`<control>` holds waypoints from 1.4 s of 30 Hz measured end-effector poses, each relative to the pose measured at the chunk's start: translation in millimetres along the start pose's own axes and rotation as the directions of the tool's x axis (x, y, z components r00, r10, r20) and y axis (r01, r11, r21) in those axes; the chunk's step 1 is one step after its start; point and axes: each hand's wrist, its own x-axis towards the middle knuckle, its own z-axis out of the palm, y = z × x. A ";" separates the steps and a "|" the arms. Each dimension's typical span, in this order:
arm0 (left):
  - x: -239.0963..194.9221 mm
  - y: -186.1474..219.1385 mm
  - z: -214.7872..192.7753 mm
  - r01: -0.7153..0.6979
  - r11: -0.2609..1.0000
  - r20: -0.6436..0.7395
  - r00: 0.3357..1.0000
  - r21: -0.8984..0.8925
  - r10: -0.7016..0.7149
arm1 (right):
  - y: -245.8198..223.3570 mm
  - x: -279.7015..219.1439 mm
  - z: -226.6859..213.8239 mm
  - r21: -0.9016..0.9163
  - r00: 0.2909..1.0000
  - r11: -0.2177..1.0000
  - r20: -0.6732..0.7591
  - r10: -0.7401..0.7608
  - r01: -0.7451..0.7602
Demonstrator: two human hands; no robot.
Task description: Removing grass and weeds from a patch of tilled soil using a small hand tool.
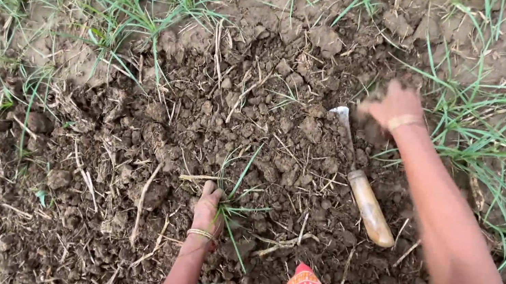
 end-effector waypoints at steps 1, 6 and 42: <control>-0.6 3.1 1.7 0.008 1.000 -0.004 1.000 -0.005 -0.008 | -4.1 -29.5 -11.1 -0.008 1.000 1.000 0.005 -0.003 0.003; 1.6 -1.1 7.2 0.403 0.736 0.133 0.907 -0.544 -0.399 | 9.7 -92.8 -25.2 -0.100 0.959 0.981 0.249 -0.138 0.167; -7.0 20.2 -10.1 -0.316 0.758 0.250 0.946 0.571 0.206 | -4.0 -64.8 -67.6 0.706 0.968 0.693 -0.246 0.052 0.142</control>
